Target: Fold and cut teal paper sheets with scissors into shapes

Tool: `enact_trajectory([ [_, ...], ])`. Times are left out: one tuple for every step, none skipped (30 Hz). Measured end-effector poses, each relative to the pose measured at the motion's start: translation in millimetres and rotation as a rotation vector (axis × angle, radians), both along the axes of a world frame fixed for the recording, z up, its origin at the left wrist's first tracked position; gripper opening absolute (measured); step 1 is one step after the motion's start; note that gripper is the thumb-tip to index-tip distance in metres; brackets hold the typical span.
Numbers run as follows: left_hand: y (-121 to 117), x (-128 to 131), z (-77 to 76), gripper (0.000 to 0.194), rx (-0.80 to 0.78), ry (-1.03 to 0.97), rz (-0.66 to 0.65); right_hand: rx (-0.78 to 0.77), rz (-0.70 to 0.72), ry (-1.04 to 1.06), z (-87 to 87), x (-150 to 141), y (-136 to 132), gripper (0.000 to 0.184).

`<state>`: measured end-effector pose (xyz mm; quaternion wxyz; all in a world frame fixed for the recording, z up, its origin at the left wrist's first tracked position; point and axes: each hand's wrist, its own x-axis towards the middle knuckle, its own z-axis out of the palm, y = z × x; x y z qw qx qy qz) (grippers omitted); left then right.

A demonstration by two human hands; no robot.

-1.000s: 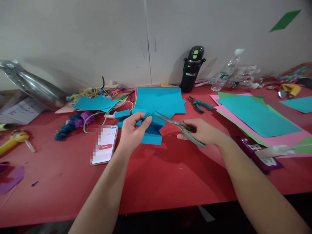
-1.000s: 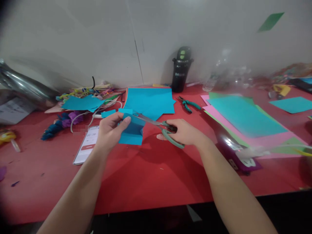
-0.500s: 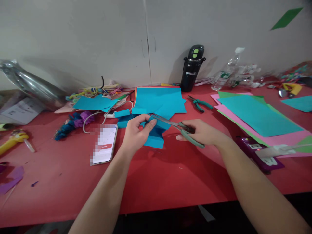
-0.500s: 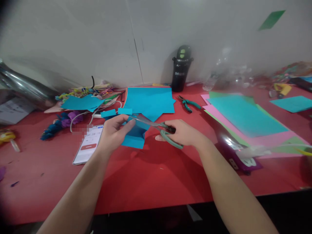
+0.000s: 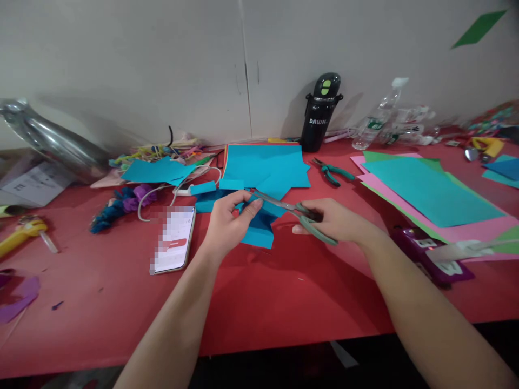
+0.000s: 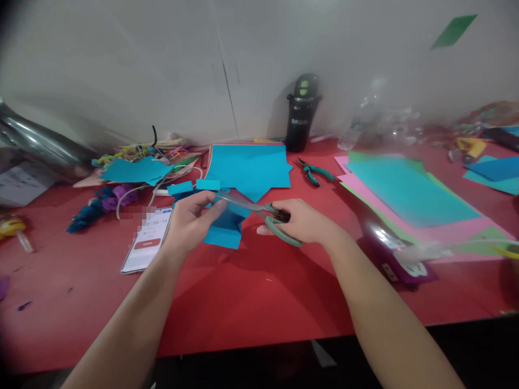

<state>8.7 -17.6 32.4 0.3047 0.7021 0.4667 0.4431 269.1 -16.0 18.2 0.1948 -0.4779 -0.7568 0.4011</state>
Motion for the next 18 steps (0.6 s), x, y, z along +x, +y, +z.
enact_trajectory([
  [0.1, -0.1, 0.0, 0.024, 0.002, 0.000, 0.002, -0.002, -0.001, -0.002, 0.0, -0.2, -0.1, 0.038],
  [0.2, -0.2, 0.0, 0.023, 0.005, 0.001, 0.003, -0.004, -0.002, -0.004, 0.2, -0.4, -0.1, 0.038],
  [0.3, -0.3, 0.0, 0.023, 0.008, 0.002, 0.004, -0.007, -0.003, -0.005, 0.5, -0.6, -0.2, 0.038],
  [0.3, -0.5, -0.1, 0.023, 0.010, 0.004, 0.003, -0.010, -0.004, -0.007, 0.8, -0.8, -0.3, 0.038],
  [0.3, -0.6, -0.3, 0.023, 0.010, 0.005, 0.000, -0.011, -0.007, -0.009, 1.2, -0.9, -0.3, 0.038],
  [0.2, -0.7, -0.4, 0.023, 0.010, 0.005, -0.002, -0.012, -0.009, -0.011, 1.5, -1.0, -0.4, 0.038],
  [0.2, -0.6, -0.5, 0.023, 0.008, 0.005, -0.004, -0.012, -0.012, -0.012, 1.8, -1.0, -0.5, 0.038],
  [0.1, -0.4, -0.6, 0.023, 0.004, 0.002, -0.007, -0.012, -0.014, -0.014, 1.8, -0.8, -0.4, 0.038],
  [0.2, -0.1, -0.7, 0.023, -0.002, -0.003, -0.010, -0.009, -0.018, -0.015, 1.8, -0.6, -0.3, 0.039],
  [0.3, 0.3, -0.8, 0.022, -0.008, -0.009, -0.013, -0.005, -0.022, -0.017, 1.5, -0.3, -0.1, 0.039],
  [0.4, 0.6, -0.7, 0.022, -0.012, -0.016, -0.014, -0.002, -0.024, -0.018, 1.2, 0.2, 0.2, 0.038],
  [0.5, 0.9, -0.7, 0.022, -0.016, -0.022, -0.013, 0.001, -0.027, -0.019, 0.7, 0.6, 0.5, 0.038],
  [0.6, 1.0, -0.5, 0.021, -0.018, -0.026, -0.011, 0.003, -0.028, -0.021, 0.2, 1.1, 0.9, 0.037],
  [0.6, 0.9, -0.3, 0.021, -0.019, -0.030, -0.008, 0.007, -0.029, -0.022, -0.3, 1.5, 1.2, 0.037],
  [0.6, 0.7, 0.0, 0.021, -0.019, -0.032, -0.008, 0.010, -0.031, -0.022, -0.8, 1.9, 1.5, 0.037],
  [0.5, 0.4, 0.2, 0.021, -0.016, -0.033, -0.006, 0.013, -0.033, -0.022, -1.2, 2.2, 1.7, 0.037],
  [0.4, 0.0, 0.5, 0.021, -0.011, -0.032, -0.005, 0.016, -0.035, -0.021, -1.5, 2.5, 1.9, 0.037],
  [0.3, -0.5, 0.7, 0.021, -0.003, -0.032, -0.005, 0.018, -0.037, -0.020, -1.6, 2.8, 1.9, 0.038],
])
